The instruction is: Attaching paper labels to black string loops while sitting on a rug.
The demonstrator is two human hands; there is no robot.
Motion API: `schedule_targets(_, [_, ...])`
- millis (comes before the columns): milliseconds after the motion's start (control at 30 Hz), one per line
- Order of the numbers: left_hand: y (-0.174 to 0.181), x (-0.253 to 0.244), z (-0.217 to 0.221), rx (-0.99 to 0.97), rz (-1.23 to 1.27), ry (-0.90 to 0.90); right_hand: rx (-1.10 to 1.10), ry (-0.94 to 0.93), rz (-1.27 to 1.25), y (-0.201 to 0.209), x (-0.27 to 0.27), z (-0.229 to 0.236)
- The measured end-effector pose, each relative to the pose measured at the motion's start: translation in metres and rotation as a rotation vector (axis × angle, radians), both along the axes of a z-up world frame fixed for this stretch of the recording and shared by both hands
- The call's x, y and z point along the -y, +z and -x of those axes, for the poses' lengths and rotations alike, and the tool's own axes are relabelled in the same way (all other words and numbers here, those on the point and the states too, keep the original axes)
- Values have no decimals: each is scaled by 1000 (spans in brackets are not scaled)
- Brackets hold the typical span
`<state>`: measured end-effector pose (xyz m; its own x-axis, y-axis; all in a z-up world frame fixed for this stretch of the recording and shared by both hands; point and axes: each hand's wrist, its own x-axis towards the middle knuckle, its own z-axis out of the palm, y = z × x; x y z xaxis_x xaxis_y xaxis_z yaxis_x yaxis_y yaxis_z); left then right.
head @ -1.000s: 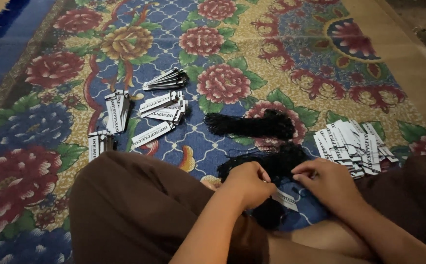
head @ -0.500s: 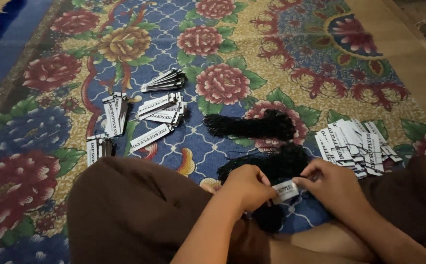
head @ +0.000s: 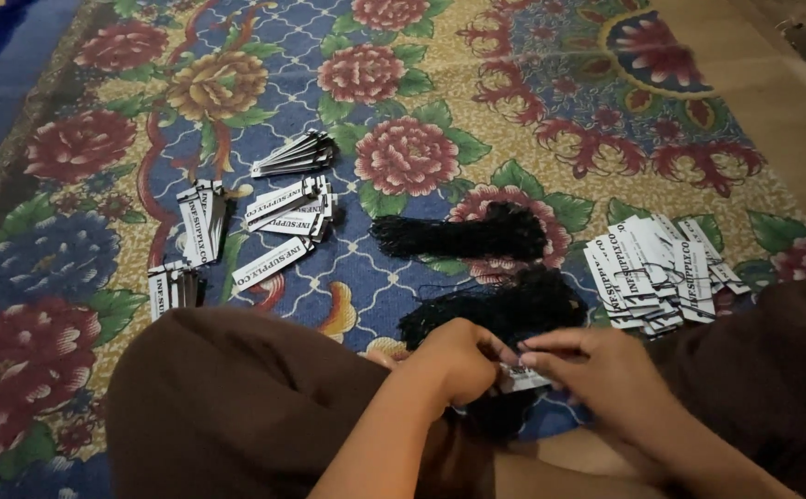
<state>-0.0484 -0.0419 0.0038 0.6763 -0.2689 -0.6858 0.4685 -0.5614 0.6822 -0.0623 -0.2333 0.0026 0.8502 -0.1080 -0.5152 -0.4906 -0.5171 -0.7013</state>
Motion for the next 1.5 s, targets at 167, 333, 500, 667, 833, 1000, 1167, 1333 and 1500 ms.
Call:
schedule_targets(167, [-26, 10, 6, 151, -90, 63, 59, 85, -111, -16, 2, 6])
schedule_targets(333, [-25, 22, 8, 204, -114, 266, 179, 215, -77, -39, 17, 8])
schedule_targets(500, [4, 19, 7, 47, -10, 414, 413, 259, 60, -32, 14, 16])
schedule_targets(667, [-3, 19, 7, 8, 131, 477, 404, 275, 58, -33, 14, 22])
schedule_targets(833, [-15, 16, 7, -9, 253, 597, 352, 210, -22, -40, 21, 25])
schedule_targets(1000, [-3, 13, 3, -141, 522, 769, -261, -154, -414, -7, 12, 15])
schedule_targets(1167, [-13, 17, 6, -178, 597, 595, -182, -231, -601, -14, 33, -4])
schedule_targets(1333, [-9, 17, 7, -221, 507, 566, -177, -321, -673, -14, 34, -3])
schedule_targets(1500, [-7, 18, 8, -243, 509, 338, -151, -259, -689, -5, 30, 0])
